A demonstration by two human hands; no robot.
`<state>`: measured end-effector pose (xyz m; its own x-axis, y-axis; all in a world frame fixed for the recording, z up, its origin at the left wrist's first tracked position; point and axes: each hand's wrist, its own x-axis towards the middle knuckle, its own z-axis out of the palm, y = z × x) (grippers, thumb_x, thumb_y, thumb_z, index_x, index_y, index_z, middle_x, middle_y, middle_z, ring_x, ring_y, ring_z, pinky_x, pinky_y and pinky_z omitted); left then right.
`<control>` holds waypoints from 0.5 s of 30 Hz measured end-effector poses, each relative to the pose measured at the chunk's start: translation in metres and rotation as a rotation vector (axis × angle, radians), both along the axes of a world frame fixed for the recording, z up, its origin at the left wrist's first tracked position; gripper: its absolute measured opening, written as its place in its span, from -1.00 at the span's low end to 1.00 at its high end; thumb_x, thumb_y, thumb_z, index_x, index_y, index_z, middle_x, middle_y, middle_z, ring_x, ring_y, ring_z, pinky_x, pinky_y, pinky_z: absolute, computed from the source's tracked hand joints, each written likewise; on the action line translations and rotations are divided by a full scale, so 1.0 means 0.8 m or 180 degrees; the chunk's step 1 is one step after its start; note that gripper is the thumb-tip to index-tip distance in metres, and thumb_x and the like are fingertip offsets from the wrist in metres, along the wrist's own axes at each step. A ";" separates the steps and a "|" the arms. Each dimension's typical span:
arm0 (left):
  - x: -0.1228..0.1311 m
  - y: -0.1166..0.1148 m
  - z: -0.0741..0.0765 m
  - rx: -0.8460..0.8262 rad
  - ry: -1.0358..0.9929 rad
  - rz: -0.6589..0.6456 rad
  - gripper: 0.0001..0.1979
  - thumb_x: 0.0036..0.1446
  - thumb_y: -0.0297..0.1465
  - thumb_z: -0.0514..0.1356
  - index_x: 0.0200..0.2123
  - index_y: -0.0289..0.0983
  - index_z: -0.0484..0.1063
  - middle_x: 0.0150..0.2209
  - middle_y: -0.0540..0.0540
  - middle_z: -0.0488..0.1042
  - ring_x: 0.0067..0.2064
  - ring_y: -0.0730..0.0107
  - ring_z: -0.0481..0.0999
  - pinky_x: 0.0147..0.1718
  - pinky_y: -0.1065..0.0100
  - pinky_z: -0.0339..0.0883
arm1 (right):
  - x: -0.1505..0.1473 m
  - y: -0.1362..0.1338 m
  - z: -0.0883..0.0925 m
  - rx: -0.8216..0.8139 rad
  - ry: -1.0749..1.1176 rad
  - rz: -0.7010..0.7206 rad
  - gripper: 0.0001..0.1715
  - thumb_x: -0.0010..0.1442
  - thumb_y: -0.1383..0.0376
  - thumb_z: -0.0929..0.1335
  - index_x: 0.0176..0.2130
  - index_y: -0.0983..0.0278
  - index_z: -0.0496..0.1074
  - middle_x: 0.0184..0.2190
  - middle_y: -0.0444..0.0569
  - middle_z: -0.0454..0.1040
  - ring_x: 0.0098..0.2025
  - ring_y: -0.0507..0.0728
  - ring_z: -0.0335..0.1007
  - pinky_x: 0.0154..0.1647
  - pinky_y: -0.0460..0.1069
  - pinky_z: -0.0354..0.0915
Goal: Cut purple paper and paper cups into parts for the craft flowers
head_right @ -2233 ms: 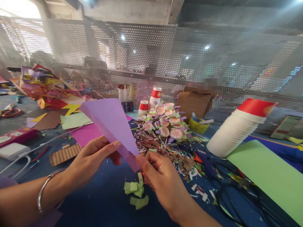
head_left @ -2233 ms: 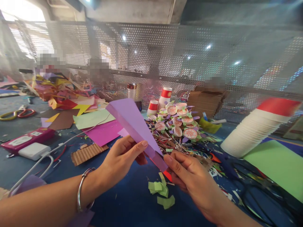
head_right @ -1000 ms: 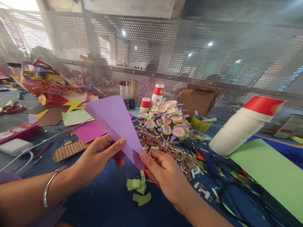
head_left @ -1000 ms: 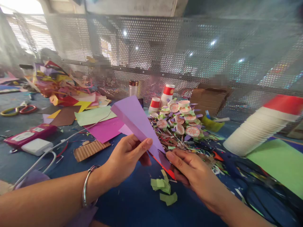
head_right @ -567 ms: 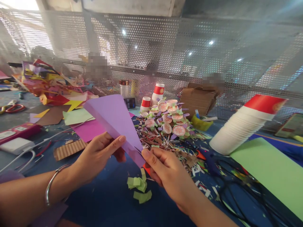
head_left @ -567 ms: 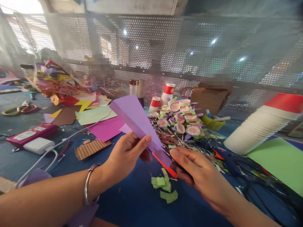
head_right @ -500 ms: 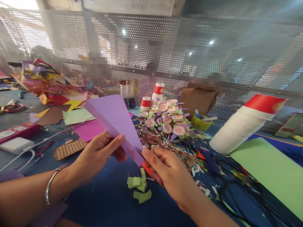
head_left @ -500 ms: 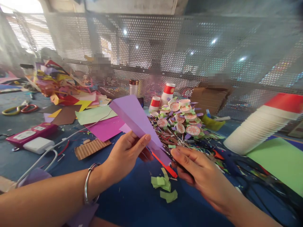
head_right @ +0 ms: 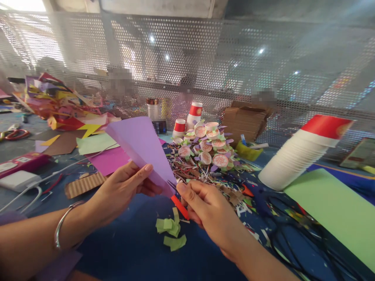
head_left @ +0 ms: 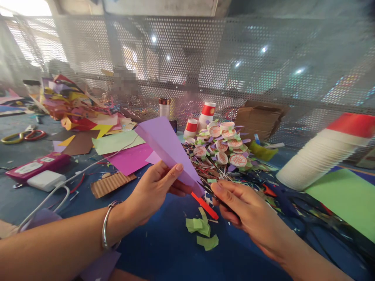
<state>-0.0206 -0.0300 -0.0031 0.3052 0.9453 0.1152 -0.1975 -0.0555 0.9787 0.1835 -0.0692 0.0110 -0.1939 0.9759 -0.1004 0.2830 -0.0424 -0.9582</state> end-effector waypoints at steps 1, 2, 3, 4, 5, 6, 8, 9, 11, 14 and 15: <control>0.000 0.000 0.000 0.0026 0.0006 0.0017 -0.71 0.27 -0.16 0.19 -0.26 -0.30 0.43 -0.40 -0.08 0.61 -0.39 0.43 0.59 -0.36 0.46 0.46 | 0.000 0.000 0.000 0.0018 -0.0035 -0.0029 -0.40 0.29 -0.15 0.26 -0.50 0.24 0.21 -0.70 -0.30 0.05 -0.64 -0.07 -0.14 -0.64 -0.09 -0.17; -0.001 0.001 0.000 0.0055 0.0008 0.0027 -0.71 0.28 -0.16 0.19 -0.27 -0.30 0.42 -0.41 -0.07 0.60 -0.39 0.44 0.59 -0.36 0.46 0.46 | 0.000 0.000 0.000 0.0030 -0.0065 -0.0038 -0.40 0.29 -0.15 0.26 -0.50 0.24 0.21 -0.71 -0.29 0.06 -0.64 -0.07 -0.13 -0.64 -0.09 -0.18; -0.001 0.001 0.000 0.0086 0.0015 0.0030 -0.71 0.28 -0.16 0.18 -0.28 -0.30 0.42 -0.41 -0.07 0.60 -0.39 0.45 0.58 -0.35 0.46 0.45 | 0.000 0.000 0.000 0.0029 -0.0084 -0.0016 -0.40 0.30 -0.15 0.26 -0.50 0.24 0.21 -0.70 -0.29 0.06 -0.64 -0.07 -0.13 -0.64 -0.09 -0.18; -0.001 0.001 0.000 0.0113 0.0032 0.0032 -0.71 0.28 -0.17 0.18 -0.29 -0.31 0.42 -0.40 -0.07 0.60 -0.39 0.45 0.57 -0.35 0.47 0.44 | 0.000 0.001 0.000 0.0020 -0.0088 0.0012 -0.40 0.30 -0.14 0.26 -0.50 0.25 0.21 -0.70 -0.29 0.07 -0.63 -0.07 -0.13 -0.64 -0.09 -0.18; -0.001 0.001 0.000 0.0133 0.0062 0.0038 -0.70 0.29 -0.17 0.17 -0.29 -0.31 0.43 -0.40 -0.08 0.59 -0.39 0.46 0.57 -0.35 0.47 0.44 | 0.000 0.001 0.000 0.0006 -0.0078 0.0046 -0.40 0.30 -0.14 0.26 -0.50 0.25 0.20 -0.70 -0.28 0.08 -0.63 -0.07 -0.12 -0.63 -0.09 -0.17; 0.000 0.001 0.000 0.0148 0.0101 0.0048 -0.70 0.30 -0.17 0.16 -0.29 -0.32 0.43 -0.40 -0.08 0.59 -0.39 0.46 0.56 -0.35 0.47 0.43 | 0.000 0.001 -0.001 -0.0018 -0.0062 0.0092 -0.41 0.31 -0.13 0.26 -0.50 0.25 0.20 -0.69 -0.28 0.08 -0.62 -0.07 -0.12 -0.63 -0.09 -0.17; 0.000 0.001 0.001 0.0178 0.0165 0.0072 -0.69 0.31 -0.18 0.15 -0.31 -0.33 0.42 -0.43 -0.08 0.58 -0.40 0.47 0.54 -0.36 0.48 0.42 | 0.000 0.001 -0.002 -0.0052 -0.0024 0.0173 -0.41 0.32 -0.13 0.26 -0.50 0.25 0.21 -0.69 -0.28 0.08 -0.62 -0.07 -0.11 -0.62 -0.09 -0.16; 0.000 0.001 0.001 0.0205 0.0183 0.0088 -0.69 0.31 -0.19 0.14 -0.32 -0.33 0.41 -0.45 -0.07 0.56 -0.41 0.47 0.53 -0.37 0.49 0.41 | 0.000 0.001 -0.002 -0.0062 -0.0015 0.0202 -0.41 0.32 -0.12 0.26 -0.50 0.25 0.21 -0.69 -0.28 0.08 -0.61 -0.06 -0.11 -0.62 -0.09 -0.16; 0.000 0.001 0.002 0.0289 0.0224 0.0119 -0.71 0.32 -0.21 0.14 -0.34 -0.33 0.40 -0.48 -0.05 0.54 -0.43 0.49 0.52 -0.39 0.49 0.40 | -0.001 0.001 -0.003 -0.0083 -0.0004 0.0239 -0.41 0.32 -0.12 0.25 -0.50 0.25 0.21 -0.69 -0.28 0.08 -0.62 -0.06 -0.12 -0.62 -0.08 -0.16; 0.000 0.000 0.003 0.0401 0.0364 0.0150 -0.71 0.32 -0.23 0.13 -0.35 -0.33 0.40 -0.49 -0.05 0.53 -0.45 0.49 0.50 -0.41 0.48 0.39 | -0.002 0.001 -0.004 -0.0103 0.0004 0.0248 -0.41 0.33 -0.12 0.25 -0.49 0.25 0.21 -0.69 -0.28 0.07 -0.61 -0.06 -0.12 -0.62 -0.08 -0.16; 0.000 0.000 0.004 0.0412 0.0420 0.0165 -0.71 0.32 -0.23 0.13 -0.35 -0.33 0.39 -0.48 -0.06 0.53 -0.46 0.48 0.50 -0.42 0.47 0.39 | -0.002 0.000 -0.004 -0.0084 0.0007 0.0238 -0.42 0.33 -0.12 0.26 -0.49 0.25 0.22 -0.68 -0.28 0.07 -0.61 -0.06 -0.12 -0.61 -0.08 -0.16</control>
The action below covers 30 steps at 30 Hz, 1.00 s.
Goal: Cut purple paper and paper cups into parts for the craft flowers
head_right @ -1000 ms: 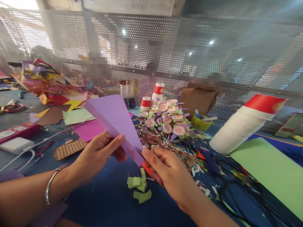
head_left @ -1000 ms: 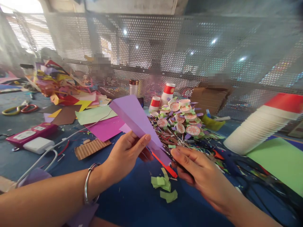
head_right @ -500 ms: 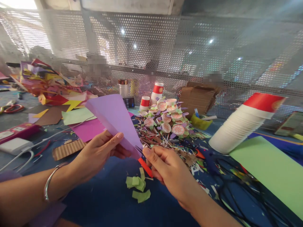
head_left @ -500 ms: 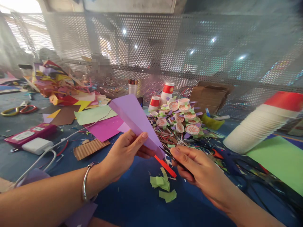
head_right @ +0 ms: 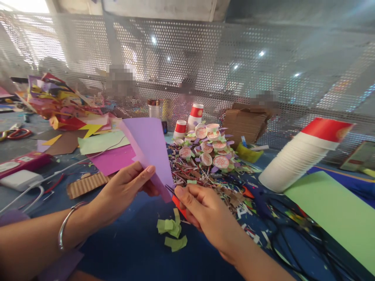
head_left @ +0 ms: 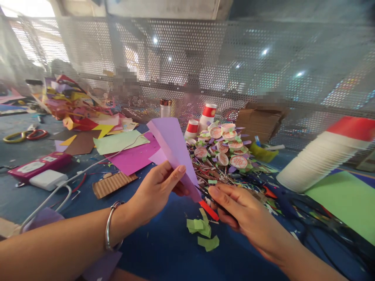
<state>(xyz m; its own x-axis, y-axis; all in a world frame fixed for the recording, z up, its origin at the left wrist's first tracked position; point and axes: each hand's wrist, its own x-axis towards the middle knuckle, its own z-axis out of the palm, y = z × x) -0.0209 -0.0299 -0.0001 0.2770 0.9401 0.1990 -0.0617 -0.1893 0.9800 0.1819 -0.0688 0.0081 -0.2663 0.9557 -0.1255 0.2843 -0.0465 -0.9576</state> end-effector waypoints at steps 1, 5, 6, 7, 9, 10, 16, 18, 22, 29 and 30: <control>0.000 0.000 0.001 -0.0003 0.0050 0.0025 -0.70 0.32 -0.23 0.13 -0.35 -0.33 0.39 -0.48 -0.07 0.54 -0.45 0.47 0.51 -0.41 0.46 0.40 | 0.000 0.000 0.000 0.0017 -0.0002 -0.0012 -0.42 0.33 -0.12 0.26 -0.49 0.26 0.22 -0.68 -0.28 0.07 -0.60 -0.06 -0.11 -0.61 -0.08 -0.16; 0.000 0.000 0.003 -0.0061 0.0121 0.0121 -0.70 0.32 -0.21 0.13 -0.37 -0.32 0.37 -0.51 -0.06 0.52 -0.47 0.46 0.51 -0.44 0.45 0.39 | -0.001 0.000 0.003 -0.0027 -0.0069 0.0014 -0.41 0.33 -0.13 0.24 -0.49 0.25 0.22 -0.67 -0.27 0.08 -0.60 -0.05 -0.11 -0.61 -0.08 -0.16; 0.001 0.000 0.004 -0.0075 0.0115 0.0119 -0.69 0.32 -0.21 0.13 -0.38 -0.32 0.36 -0.51 -0.06 0.52 -0.48 0.46 0.51 -0.45 0.45 0.39 | -0.001 0.000 0.004 -0.0044 -0.0084 0.0021 -0.41 0.32 -0.14 0.24 -0.49 0.25 0.21 -0.68 -0.27 0.07 -0.60 -0.05 -0.12 -0.61 -0.08 -0.16; 0.001 0.000 0.004 -0.0087 0.0101 0.0100 -0.69 0.31 -0.21 0.13 -0.38 -0.32 0.36 -0.52 -0.06 0.53 -0.49 0.46 0.50 -0.46 0.45 0.38 | -0.001 0.000 0.005 -0.0041 -0.0097 0.0030 -0.41 0.32 -0.14 0.24 -0.49 0.25 0.21 -0.67 -0.27 0.08 -0.60 -0.05 -0.11 -0.61 -0.09 -0.16; 0.001 0.000 0.005 -0.0112 0.0076 0.0031 -0.70 0.32 -0.21 0.13 -0.37 -0.32 0.37 -0.50 -0.08 0.55 -0.48 0.44 0.52 -0.44 0.44 0.39 | -0.001 0.001 0.005 -0.0036 -0.0122 0.0031 -0.40 0.31 -0.15 0.24 -0.49 0.25 0.21 -0.68 -0.27 0.08 -0.61 -0.05 -0.11 -0.62 -0.09 -0.16; 0.001 0.000 0.005 -0.0123 0.0067 0.0005 -0.70 0.32 -0.21 0.13 -0.36 -0.32 0.38 -0.49 -0.09 0.56 -0.47 0.44 0.52 -0.44 0.44 0.40 | -0.001 0.001 0.005 -0.0042 -0.0141 0.0036 -0.40 0.31 -0.15 0.24 -0.49 0.25 0.21 -0.68 -0.27 0.09 -0.61 -0.05 -0.11 -0.62 -0.09 -0.16; 0.001 -0.001 0.005 -0.0207 0.0028 0.0028 -0.69 0.30 -0.18 0.14 -0.35 -0.32 0.37 -0.49 -0.08 0.55 -0.49 0.45 0.51 -0.44 0.44 0.40 | -0.001 -0.001 0.001 -0.0053 -0.0171 0.0047 -0.39 0.31 -0.16 0.23 -0.46 0.27 0.25 -0.64 -0.25 0.11 -0.58 -0.05 -0.08 -0.59 -0.08 -0.15; 0.001 -0.001 0.005 -0.0252 0.0011 0.0029 -0.68 0.30 -0.18 0.15 -0.35 -0.32 0.36 -0.48 -0.09 0.55 -0.49 0.45 0.52 -0.45 0.44 0.41 | -0.001 -0.002 0.000 -0.0072 -0.0132 0.0030 -0.41 0.32 -0.15 0.24 -0.45 0.27 0.27 -0.63 -0.25 0.11 -0.58 -0.05 -0.09 -0.59 -0.08 -0.16; 0.001 -0.001 0.004 -0.0347 -0.0087 0.0001 -0.70 0.30 -0.19 0.15 -0.34 -0.32 0.35 -0.48 -0.09 0.56 -0.48 0.44 0.54 -0.44 0.44 0.43 | -0.003 -0.001 -0.002 -0.0197 0.0003 0.0012 -0.44 0.32 -0.13 0.26 -0.43 0.27 0.30 -0.60 -0.23 0.14 -0.58 -0.05 -0.08 -0.59 -0.08 -0.17; 0.004 -0.004 -0.001 -0.0623 -0.0410 -0.0442 -0.71 0.29 -0.20 0.18 -0.33 -0.33 0.41 -0.44 -0.09 0.59 -0.43 0.43 0.59 -0.40 0.45 0.46 | -0.006 0.000 0.001 -0.0133 0.0236 -0.0050 -0.44 0.30 -0.11 0.29 -0.48 0.26 0.26 -0.65 -0.26 0.09 -0.60 -0.05 -0.12 -0.61 -0.08 -0.18; 0.004 -0.004 -0.002 -0.0673 -0.0473 -0.0499 -0.71 0.28 -0.20 0.19 -0.33 -0.33 0.42 -0.42 -0.10 0.60 -0.41 0.43 0.60 -0.38 0.45 0.47 | -0.007 0.000 0.001 -0.0120 0.0278 -0.0052 -0.45 0.30 -0.10 0.29 -0.47 0.26 0.27 -0.65 -0.26 0.09 -0.60 -0.05 -0.12 -0.61 -0.08 -0.19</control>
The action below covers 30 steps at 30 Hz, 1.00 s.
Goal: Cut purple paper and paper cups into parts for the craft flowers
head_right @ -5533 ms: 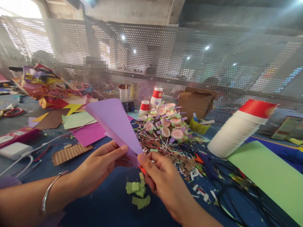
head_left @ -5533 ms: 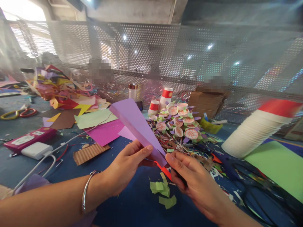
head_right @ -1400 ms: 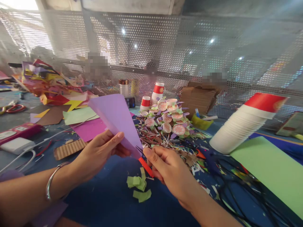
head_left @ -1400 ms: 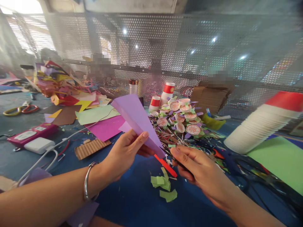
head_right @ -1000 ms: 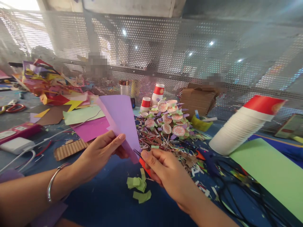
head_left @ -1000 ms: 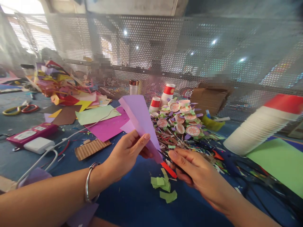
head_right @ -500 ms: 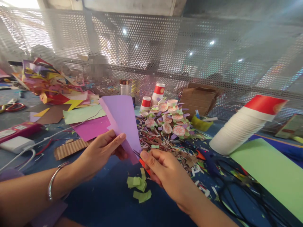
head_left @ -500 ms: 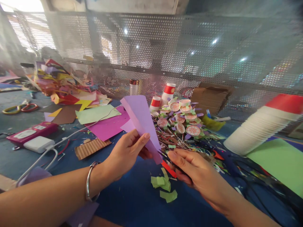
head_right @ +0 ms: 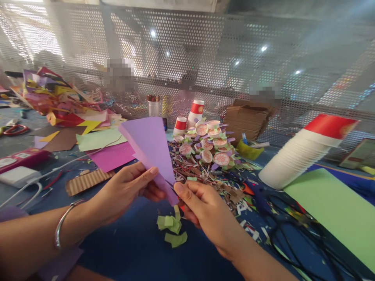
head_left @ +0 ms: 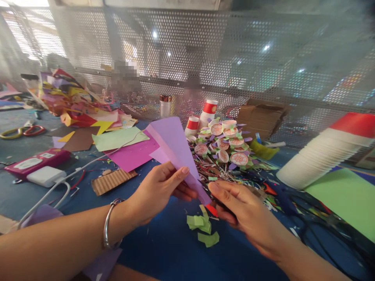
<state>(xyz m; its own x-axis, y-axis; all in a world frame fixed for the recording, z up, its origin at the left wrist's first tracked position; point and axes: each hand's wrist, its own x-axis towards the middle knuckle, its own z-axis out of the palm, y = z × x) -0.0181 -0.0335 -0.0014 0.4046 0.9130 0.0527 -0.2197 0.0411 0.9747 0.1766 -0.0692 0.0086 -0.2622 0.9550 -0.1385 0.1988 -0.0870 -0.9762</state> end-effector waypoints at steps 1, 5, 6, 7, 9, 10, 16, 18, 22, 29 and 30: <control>0.000 0.000 -0.001 -0.0054 -0.0060 -0.0054 -0.71 0.27 -0.20 0.20 -0.32 -0.33 0.44 -0.41 -0.11 0.61 -0.39 0.43 0.60 -0.37 0.44 0.47 | 0.000 0.000 0.000 0.0005 0.0047 -0.0005 -0.46 0.30 -0.10 0.29 -0.46 0.26 0.27 -0.64 -0.26 0.09 -0.60 -0.05 -0.13 -0.61 -0.08 -0.19; -0.002 -0.001 -0.002 -0.0278 -0.0169 -0.0137 -0.72 0.24 -0.21 0.24 -0.31 -0.34 0.49 -0.41 -0.12 0.61 -0.38 0.40 0.61 -0.37 0.44 0.46 | 0.000 0.000 -0.004 0.0009 0.0135 -0.0041 -0.47 0.29 -0.09 0.31 -0.45 0.27 0.26 -0.62 -0.26 0.08 -0.59 -0.06 -0.14 -0.61 -0.09 -0.20; -0.002 0.000 -0.002 -0.0300 -0.0158 -0.0125 -0.72 0.22 -0.21 0.26 -0.31 -0.35 0.49 -0.41 -0.11 0.60 -0.38 0.40 0.61 -0.39 0.44 0.45 | 0.000 0.000 -0.005 0.0017 0.0143 -0.0073 -0.46 0.28 -0.10 0.32 -0.46 0.26 0.26 -0.62 -0.26 0.08 -0.59 -0.06 -0.14 -0.61 -0.09 -0.21; -0.002 0.000 -0.001 -0.0300 -0.0126 -0.0107 -0.72 0.21 -0.21 0.27 -0.31 -0.35 0.50 -0.40 -0.11 0.60 -0.39 0.40 0.61 -0.41 0.45 0.45 | -0.001 0.000 -0.005 0.0028 0.0154 -0.0113 -0.46 0.27 -0.10 0.33 -0.46 0.26 0.25 -0.63 -0.27 0.06 -0.59 -0.06 -0.13 -0.61 -0.10 -0.21; -0.003 0.000 0.001 -0.0236 -0.0046 -0.0082 -0.72 0.21 -0.21 0.27 -0.31 -0.36 0.51 -0.38 -0.12 0.60 -0.39 0.41 0.61 -0.44 0.47 0.43 | -0.002 0.000 -0.006 0.0039 0.0196 -0.0187 -0.46 0.24 -0.11 0.35 -0.47 0.25 0.23 -0.63 -0.27 0.04 -0.60 -0.06 -0.11 -0.61 -0.10 -0.22; -0.004 -0.001 0.001 -0.0175 -0.0005 -0.0077 -0.71 0.21 -0.20 0.26 -0.30 -0.36 0.52 -0.38 -0.12 0.60 -0.39 0.41 0.61 -0.44 0.47 0.43 | -0.003 0.000 -0.006 0.0043 0.0226 -0.0214 -0.46 0.22 -0.10 0.36 -0.47 0.25 0.21 -0.63 -0.27 0.03 -0.60 -0.06 -0.11 -0.61 -0.10 -0.22; -0.004 -0.004 0.007 0.0201 0.0175 0.0079 -0.70 0.22 -0.20 0.24 -0.32 -0.37 0.50 -0.45 -0.10 0.57 -0.44 0.43 0.58 -0.49 0.49 0.40 | -0.006 -0.001 -0.005 -0.0017 0.0474 -0.0292 -0.45 0.21 -0.07 0.39 -0.47 0.24 0.13 -0.57 -0.25 0.05 -0.58 -0.07 -0.10 -0.61 -0.10 -0.26; -0.004 -0.004 0.009 0.0298 0.0164 0.0104 -0.70 0.21 -0.20 0.25 -0.35 -0.37 0.49 -0.49 -0.08 0.54 -0.47 0.46 0.54 -0.50 0.50 0.38 | -0.007 -0.001 -0.005 -0.0068 0.0570 -0.0256 -0.48 0.24 -0.06 0.37 -0.46 0.24 0.18 -0.56 -0.24 0.09 -0.57 -0.07 -0.10 -0.60 -0.10 -0.26; -0.005 -0.001 0.010 0.0508 0.0238 0.0083 -0.68 0.21 -0.19 0.25 -0.37 -0.36 0.50 -0.52 -0.07 0.53 -0.50 0.49 0.49 -0.52 0.49 0.36 | -0.008 -0.002 -0.006 -0.0117 0.0697 -0.0159 -0.55 0.25 -0.05 0.37 -0.41 0.25 0.32 -0.54 -0.21 0.15 -0.57 -0.06 -0.10 -0.60 -0.09 -0.27; -0.011 -0.003 0.008 0.0787 0.0516 -0.0144 -0.71 0.27 -0.22 0.19 -0.35 -0.33 0.51 -0.51 -0.06 0.56 -0.50 0.51 0.50 -0.47 0.50 0.38 | -0.010 -0.001 -0.011 -0.0196 0.0717 -0.0229 -0.54 0.19 -0.10 0.40 -0.39 0.23 0.41 -0.58 -0.23 0.14 -0.58 -0.06 -0.12 -0.59 -0.11 -0.21; -0.011 -0.004 0.008 0.0797 0.0510 -0.0190 -0.72 0.28 -0.23 0.19 -0.34 -0.32 0.51 -0.51 -0.06 0.56 -0.49 0.51 0.51 -0.46 0.50 0.39 | -0.011 -0.001 -0.011 -0.0199 0.0718 -0.0219 -0.54 0.19 -0.10 0.40 -0.39 0.23 0.41 -0.58 -0.24 0.13 -0.58 -0.06 -0.13 -0.59 -0.11 -0.21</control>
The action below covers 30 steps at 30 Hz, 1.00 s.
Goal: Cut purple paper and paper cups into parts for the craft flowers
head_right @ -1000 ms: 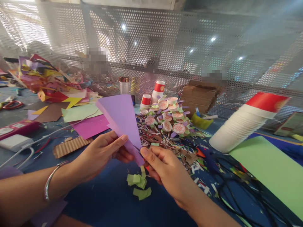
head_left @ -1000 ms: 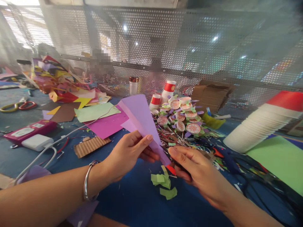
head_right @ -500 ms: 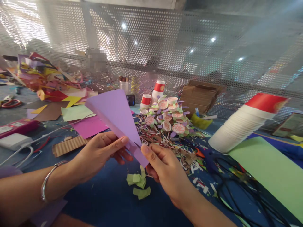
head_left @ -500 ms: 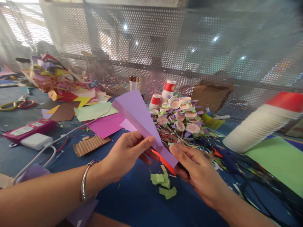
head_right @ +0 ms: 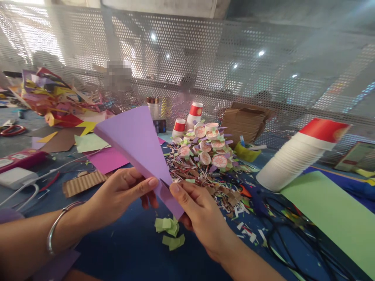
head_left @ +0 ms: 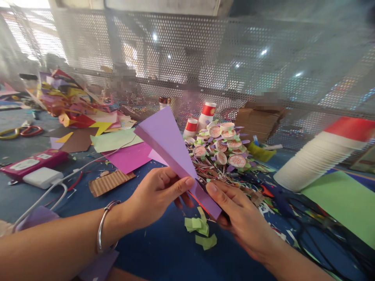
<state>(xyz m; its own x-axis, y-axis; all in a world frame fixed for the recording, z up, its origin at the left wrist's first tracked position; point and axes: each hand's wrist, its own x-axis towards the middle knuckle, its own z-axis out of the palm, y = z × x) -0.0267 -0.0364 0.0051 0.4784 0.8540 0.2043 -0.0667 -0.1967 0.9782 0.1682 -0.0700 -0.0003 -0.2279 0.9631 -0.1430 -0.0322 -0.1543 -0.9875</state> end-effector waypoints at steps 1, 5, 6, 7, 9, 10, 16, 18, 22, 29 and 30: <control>0.000 -0.001 0.000 0.0000 -0.0008 -0.0030 -0.73 0.28 -0.23 0.19 -0.34 -0.32 0.52 -0.50 -0.06 0.57 -0.48 0.51 0.52 -0.46 0.51 0.39 | 0.000 0.000 0.000 0.0006 0.0001 0.0019 -0.54 0.19 -0.10 0.40 -0.39 0.23 0.41 -0.58 -0.24 0.13 -0.58 -0.06 -0.13 -0.59 -0.11 -0.21; 0.001 -0.004 0.002 -0.0052 -0.0063 -0.0028 -0.73 0.27 -0.21 0.20 -0.33 -0.31 0.50 -0.51 -0.06 0.58 -0.49 0.49 0.54 -0.46 0.51 0.41 | -0.001 0.000 0.003 0.0053 -0.0018 0.0046 -0.52 0.18 -0.12 0.40 -0.42 0.23 0.40 -0.59 -0.24 0.11 -0.58 -0.06 -0.15 -0.60 -0.11 -0.21; 0.002 -0.004 0.002 -0.0071 -0.0076 -0.0020 -0.73 0.27 -0.21 0.20 -0.32 -0.31 0.50 -0.51 -0.06 0.58 -0.49 0.48 0.55 -0.46 0.50 0.42 | -0.001 0.000 0.003 0.0075 -0.0025 0.0038 -0.51 0.17 -0.13 0.40 -0.42 0.23 0.39 -0.59 -0.23 0.10 -0.58 -0.06 -0.16 -0.61 -0.11 -0.20; 0.002 -0.004 0.003 -0.0086 -0.0082 -0.0003 -0.73 0.27 -0.20 0.20 -0.31 -0.31 0.50 -0.51 -0.06 0.58 -0.49 0.47 0.55 -0.46 0.50 0.42 | 0.000 0.000 0.003 0.0108 -0.0030 0.0017 -0.50 0.16 -0.14 0.40 -0.43 0.23 0.39 -0.59 -0.23 0.10 -0.58 -0.06 -0.15 -0.61 -0.11 -0.19; 0.002 -0.006 0.004 -0.0110 -0.0077 0.0034 -0.69 0.29 -0.18 0.17 -0.32 -0.32 0.49 -0.52 -0.08 0.59 -0.49 0.45 0.56 -0.45 0.48 0.43 | 0.000 0.000 0.002 0.0163 -0.0042 -0.0019 -0.49 0.15 -0.15 0.41 -0.44 0.22 0.38 -0.58 -0.22 0.12 -0.58 -0.06 -0.11 -0.62 -0.13 -0.14; 0.002 -0.006 0.005 -0.0110 -0.0070 0.0042 -0.66 0.31 -0.17 0.14 -0.34 -0.32 0.49 -0.52 -0.10 0.59 -0.48 0.43 0.57 -0.44 0.47 0.44 | 0.000 0.000 0.002 0.0184 -0.0045 -0.0055 -0.49 0.14 -0.15 0.41 -0.44 0.22 0.39 -0.58 -0.21 0.14 -0.57 -0.05 -0.08 -0.62 -0.13 -0.12; 0.000 -0.007 0.004 0.0074 0.0072 0.0206 -0.50 0.35 -0.09 0.03 -0.45 -0.33 0.46 -0.49 -0.15 0.59 -0.45 0.36 0.59 -0.40 0.41 0.45 | -0.002 0.000 -0.002 0.0275 -0.0027 -0.0224 -0.49 0.13 -0.12 0.43 -0.48 0.23 0.35 -0.60 -0.21 0.15 -0.59 -0.05 -0.05 -0.65 -0.15 -0.03; 0.000 -0.007 0.004 0.0159 0.0134 0.0273 -0.51 0.35 -0.09 0.04 -0.45 -0.33 0.46 -0.49 -0.14 0.60 -0.45 0.37 0.59 -0.40 0.42 0.44 | -0.002 -0.001 -0.002 0.0322 -0.0016 -0.0201 -0.49 0.15 -0.10 0.43 -0.49 0.23 0.32 -0.60 -0.22 0.12 -0.59 -0.05 -0.05 -0.64 -0.15 -0.01; 0.000 -0.009 0.005 0.0340 0.0203 0.0342 -0.51 0.36 -0.11 0.02 -0.43 -0.33 0.49 -0.50 -0.11 0.60 -0.46 0.42 0.57 -0.40 0.46 0.42 | -0.001 -0.001 -0.003 0.0402 -0.0049 -0.0086 -0.50 0.20 -0.07 0.40 -0.49 0.23 0.29 -0.60 -0.22 0.12 -0.57 -0.04 -0.01 -0.62 -0.14 0.01; -0.001 -0.010 0.003 0.0596 0.0428 0.0505 -0.48 0.37 -0.10 0.00 -0.47 -0.30 0.48 -0.50 -0.09 0.61 -0.46 0.42 0.57 -0.39 0.44 0.41 | -0.001 0.000 -0.002 0.0462 -0.0179 -0.0030 -0.52 0.23 -0.07 0.38 -0.47 0.22 0.28 -0.58 -0.22 0.14 -0.56 -0.03 -0.02 -0.58 -0.11 -0.06; -0.001 -0.010 0.002 0.0623 0.0462 0.0519 -0.48 0.37 -0.10 0.00 -0.48 -0.30 0.48 -0.51 -0.08 0.61 -0.46 0.43 0.57 -0.39 0.44 0.41 | -0.001 0.000 -0.002 0.0456 -0.0154 -0.0011 -0.52 0.23 -0.07 0.38 -0.46 0.22 0.28 -0.58 -0.22 0.14 -0.57 -0.03 -0.03 -0.58 -0.10 -0.07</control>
